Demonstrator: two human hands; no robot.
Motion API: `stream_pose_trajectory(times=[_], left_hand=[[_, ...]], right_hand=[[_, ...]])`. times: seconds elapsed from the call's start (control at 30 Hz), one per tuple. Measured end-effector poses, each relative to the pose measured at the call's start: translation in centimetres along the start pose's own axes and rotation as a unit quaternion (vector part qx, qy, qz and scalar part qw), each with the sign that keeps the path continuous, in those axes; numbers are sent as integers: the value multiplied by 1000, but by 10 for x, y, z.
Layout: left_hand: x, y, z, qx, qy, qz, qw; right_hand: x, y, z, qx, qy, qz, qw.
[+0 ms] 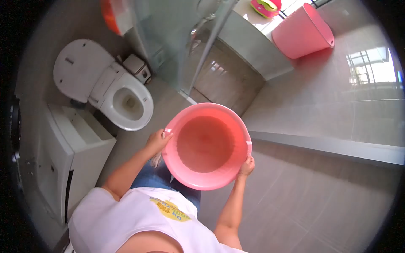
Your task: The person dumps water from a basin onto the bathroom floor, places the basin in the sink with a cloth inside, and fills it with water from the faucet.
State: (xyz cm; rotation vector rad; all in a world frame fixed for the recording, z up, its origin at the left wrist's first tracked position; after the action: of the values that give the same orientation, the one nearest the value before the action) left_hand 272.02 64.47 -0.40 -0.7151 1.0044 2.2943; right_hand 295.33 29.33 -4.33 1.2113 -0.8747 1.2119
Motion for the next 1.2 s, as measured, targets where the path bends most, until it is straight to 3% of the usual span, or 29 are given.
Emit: stream_pose_trajectory(times=[0.17,0.3,0.4,0.6,0.7,0.8,1.03,1.2], left_hand=[[-91,-80,-33,31,23,58,998],[-104,-112,-60,-25,13,88,996],[-98,-122,-62,-42,39,154,986],[-16,-103,-42,-88,149,210,962],[69,-71,-39,-117,156,248,949],[110,-29,-5,-97,208,322,918],[264,4,34,-141,258,356,887],[347,24,67,-160,214,347,899]], right_hand=[[0,-136,13,-22,185,57,981],[70,-197,-19,30,141,-5,990],[78,-229,-52,72,162,25,984],[77,-220,-152,209,193,64,957],[78,-169,-215,282,215,64,933],[63,-115,-275,329,256,72,906],[16,-20,-424,382,391,85,833],[-30,37,-491,426,371,74,822]])
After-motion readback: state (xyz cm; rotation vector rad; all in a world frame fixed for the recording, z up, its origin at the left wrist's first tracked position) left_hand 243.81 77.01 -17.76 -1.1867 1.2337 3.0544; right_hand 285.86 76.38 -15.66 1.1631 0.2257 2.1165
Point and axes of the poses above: each hand's wrist, its own y-axis away from the middle knuckle, its own z-axis out of the back of the hand, x = y × z, the point moved 2 cm from there along -y, towards the middle knuckle, and after that the axes turned 8 degrees about x, right-handed, at the moved point
